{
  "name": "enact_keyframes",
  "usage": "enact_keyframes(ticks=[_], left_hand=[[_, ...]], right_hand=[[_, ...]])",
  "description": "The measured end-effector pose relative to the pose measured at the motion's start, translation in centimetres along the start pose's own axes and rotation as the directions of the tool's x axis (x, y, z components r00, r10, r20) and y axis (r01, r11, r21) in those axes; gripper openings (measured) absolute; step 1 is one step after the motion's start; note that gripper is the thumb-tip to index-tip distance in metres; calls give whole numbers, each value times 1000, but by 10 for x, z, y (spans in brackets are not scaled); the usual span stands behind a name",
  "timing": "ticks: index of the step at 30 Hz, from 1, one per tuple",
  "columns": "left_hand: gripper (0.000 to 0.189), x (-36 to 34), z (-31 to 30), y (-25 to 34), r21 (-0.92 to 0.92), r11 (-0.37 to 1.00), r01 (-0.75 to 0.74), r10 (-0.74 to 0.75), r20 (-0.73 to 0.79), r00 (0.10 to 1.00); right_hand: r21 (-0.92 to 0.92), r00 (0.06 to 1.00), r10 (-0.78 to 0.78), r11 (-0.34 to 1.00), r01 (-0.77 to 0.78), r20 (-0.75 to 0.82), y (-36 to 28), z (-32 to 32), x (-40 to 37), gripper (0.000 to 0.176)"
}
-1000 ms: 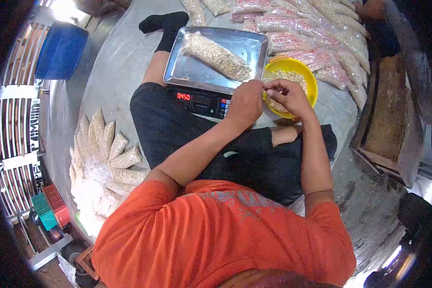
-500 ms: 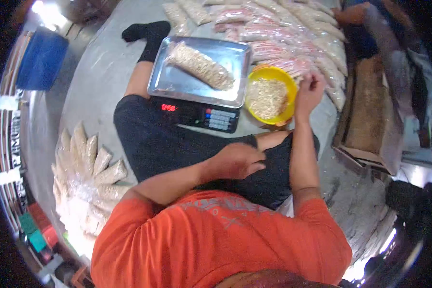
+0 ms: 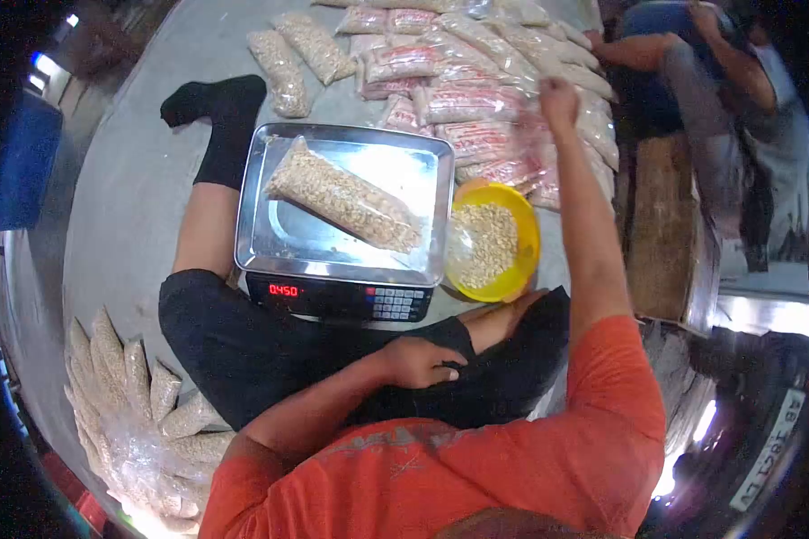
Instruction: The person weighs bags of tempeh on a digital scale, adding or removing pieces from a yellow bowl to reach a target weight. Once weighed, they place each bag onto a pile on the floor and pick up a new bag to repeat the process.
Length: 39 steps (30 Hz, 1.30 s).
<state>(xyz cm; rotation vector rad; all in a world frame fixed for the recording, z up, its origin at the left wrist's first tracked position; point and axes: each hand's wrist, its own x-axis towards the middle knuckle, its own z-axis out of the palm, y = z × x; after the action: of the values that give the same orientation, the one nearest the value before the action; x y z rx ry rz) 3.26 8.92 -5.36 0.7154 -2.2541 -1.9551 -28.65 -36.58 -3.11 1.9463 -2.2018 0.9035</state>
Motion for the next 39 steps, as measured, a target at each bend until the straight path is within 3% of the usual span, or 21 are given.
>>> enact_keyframes(ticks=[3, 4, 5, 6, 8, 11, 15, 17, 20, 24, 25, 26, 27, 28, 30, 32, 34, 35, 36, 38, 39], left_hand=[[49, -14, -15, 8, -58, 996, 64, -64, 1, 998], [51, -17, -19, 11, -85, 992, 95, -93, 23, 995], [53, -19, -22, 11, -118, 985, 128, -124, 41, 991], [53, -18, -24, 9, -163, 973, 161, -158, 34, 987], [55, -20, -23, 5, -223, 972, 77, -77, 9, 997], [53, -25, -35, 5, -268, 955, 124, -117, 41, 992], [50, -23, -21, -2, -279, 958, 64, -78, -43, 996], [52, -22, -26, 5, -256, 957, 134, -130, 33, 991], [46, -18, -7, -4, -206, 979, 8, -18, -50, 999], [46, -17, -10, 9, -52, 998, 34, -35, -12, 999], [45, -21, -10, 14, -48, 996, 72, -74, -37, 997], [44, -21, -11, 19, -34, 995, 94, -96, -51, 994], [44, -19, -12, 24, 3, 999, 50, -50, -25, 998], [43, -19, -11, 28, 66, 998, -12, 19, -108, 994], [40, -26, -24, 61, 66, 995, -76, 92, -295, 951], [41, -22, -40, 71, 414, 897, -152, 399, -612, 682], [43, -24, -63, 82, 663, 743, 91, 538, -672, 508], [42, -19, -77, 80, 723, 658, 211, 581, -666, 468], [43, -19, -87, 80, 765, 534, 359, 601, -643, 476], [39, -8, -104, 47, 828, 427, 364, 560, -558, 612], [35, -6, -116, 47, 836, 417, 357, 433, -529, 730]], right_hand=[[-222, 989, 142, 967, -127, 52, 21, 38, 70, 39], [-273, 991, 42, 962, -6, 126, 15, 45, 86, 49], [-206, 995, -90, 975, 78, -49, 18, 73, 99, 59], [-300, 991, -124, 945, 134, 49, 18, 95, 120, 58], [-511, 935, -189, 796, 326, 301, 21, 126, 147, 55], [-650, 834, -283, 527, 548, 474, 13, 162, 167, 53], [-750, 809, -345, 321, 578, 476, 7, 142, 176, 55], [-814, 818, -263, 159, 559, 511, 12, 119, 185, 51], [-812, 832, -316, 234, 534, 456, 76, 67, 230, 45], [-722, 762, -487, 324, 611, 427, 207, -3, 348, 39], [-489, 849, -438, 695, 528, 295, 211, -60, 337, 39], [-121, 913, -377, 910, 396, 156, 215, -116, 327, 39], [-160, 953, -296, 946, 282, -68, 182, -175, 290, 41], [-222, 946, -229, 959, 178, -230, 150, -227, 241, 43], [-242, 917, -163, 967, 76, -363, 81, -310, 148, 48], [-304, 928, -220, 944, 125, -302, 43, -361, 90, 52], [-210, 920, -366, 919, 332, -144, 71, -412, 74, 45], [-232, 915, -388, 905, 357, -107, 71, -435, 64, 44], [-252, 910, -410, 889, 382, -69, 71, -458, 54, 46], [-279, 881, -474, 846, 455, 0, 62, -492, 33, 51], [-296, 833, -552, 791, 536, 36, 49, -497, 20, 52]])
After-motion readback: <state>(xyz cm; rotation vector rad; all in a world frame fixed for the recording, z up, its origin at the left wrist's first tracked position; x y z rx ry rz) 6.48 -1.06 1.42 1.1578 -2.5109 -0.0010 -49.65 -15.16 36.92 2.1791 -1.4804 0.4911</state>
